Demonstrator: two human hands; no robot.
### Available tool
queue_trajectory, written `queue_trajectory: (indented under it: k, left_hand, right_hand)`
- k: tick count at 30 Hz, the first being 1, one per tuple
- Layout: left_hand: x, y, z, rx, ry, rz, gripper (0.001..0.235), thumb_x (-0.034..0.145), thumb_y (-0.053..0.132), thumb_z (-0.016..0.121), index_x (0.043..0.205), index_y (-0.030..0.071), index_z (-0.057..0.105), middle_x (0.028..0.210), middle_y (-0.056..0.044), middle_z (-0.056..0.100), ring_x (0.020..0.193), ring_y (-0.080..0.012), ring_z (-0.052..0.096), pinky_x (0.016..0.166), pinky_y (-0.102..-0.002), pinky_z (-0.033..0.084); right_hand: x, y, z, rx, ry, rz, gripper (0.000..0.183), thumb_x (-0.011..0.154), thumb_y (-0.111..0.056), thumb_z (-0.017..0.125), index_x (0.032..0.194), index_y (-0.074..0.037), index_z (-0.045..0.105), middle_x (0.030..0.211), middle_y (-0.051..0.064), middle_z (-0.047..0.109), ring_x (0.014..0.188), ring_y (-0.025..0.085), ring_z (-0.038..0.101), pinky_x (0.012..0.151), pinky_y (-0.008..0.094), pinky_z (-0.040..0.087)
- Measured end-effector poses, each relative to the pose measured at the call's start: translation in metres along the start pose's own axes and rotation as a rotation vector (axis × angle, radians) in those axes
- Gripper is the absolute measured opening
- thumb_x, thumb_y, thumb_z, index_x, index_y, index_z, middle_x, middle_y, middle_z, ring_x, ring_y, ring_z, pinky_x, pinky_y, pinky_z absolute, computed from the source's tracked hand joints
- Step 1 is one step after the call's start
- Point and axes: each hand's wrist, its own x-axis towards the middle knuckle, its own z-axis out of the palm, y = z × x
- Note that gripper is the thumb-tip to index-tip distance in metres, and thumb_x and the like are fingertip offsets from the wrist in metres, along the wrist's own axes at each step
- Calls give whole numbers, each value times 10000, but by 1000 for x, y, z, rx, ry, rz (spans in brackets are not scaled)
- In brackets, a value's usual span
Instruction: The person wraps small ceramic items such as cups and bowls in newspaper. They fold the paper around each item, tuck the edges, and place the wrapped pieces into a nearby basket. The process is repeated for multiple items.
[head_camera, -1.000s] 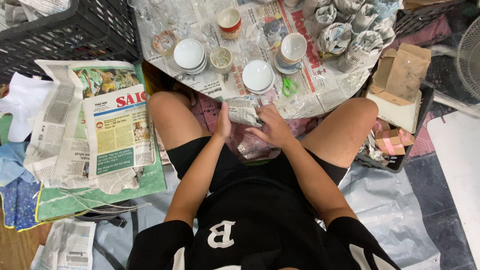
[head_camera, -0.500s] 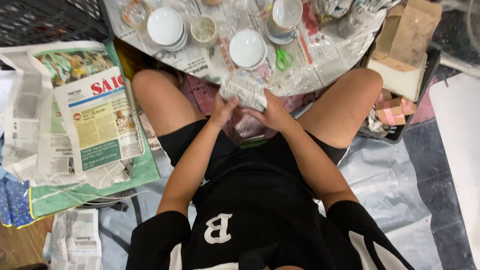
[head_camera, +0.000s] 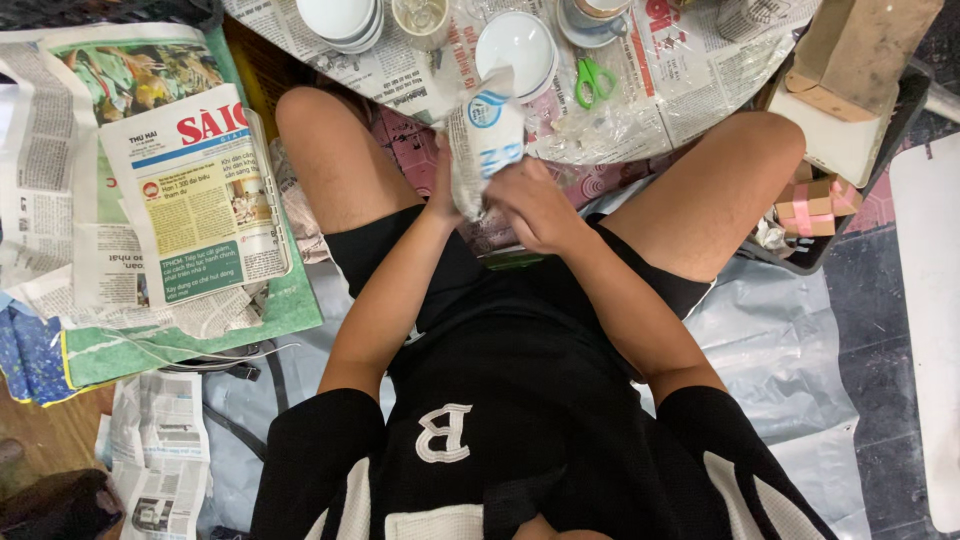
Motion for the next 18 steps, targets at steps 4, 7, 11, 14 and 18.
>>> queue_trajectory:
  k: [4,7,11,14,18]
  left_hand:
    - [-6,11,23,101,-123,153,654,1080,503,386,1530,31,425,1484,-175,574,1374,-264,592,1206,-408,477]
    - [-5,10,21,233,-2,67,646,1124,497,351,1514,-6,461,1433,-194,610,1334,-266,621,1184,-395,494]
    - [-7,-3,11,333,47,-67,769,1053,628,313,1472,4,480,1295,-199,669,1129,-280,701,982,-417,597]
    - [-6,-6,12,473,-45,-14,730,1016,588,440,1444,-1,489,1220,-198,668,1047,-276,699,886,-421,632]
    - [-3,-21,4,219,-102,64,574,1096,450,572,1420,-20,506,1218,-195,660,1002,-277,684,805,-396,601]
  right_hand:
    - [13,-11,1,-140,207,61,427,834,58,681,1249,-22,621,1183,149,645,1053,361,555,938,444,470]
    - [16,-11,-2,-276,263,153,345,806,43,748,1124,-29,637,1020,145,609,937,364,536,837,463,453]
    - [14,2,-9,-385,347,245,375,669,61,689,1024,-43,628,948,157,592,900,386,541,766,469,467]
    - [12,3,-15,-400,441,266,324,768,66,741,1048,-70,650,939,118,595,889,333,578,749,439,495]
    - [11,6,-23,-154,523,313,274,881,136,647,1099,-22,599,1092,162,631,950,294,656,725,353,547]
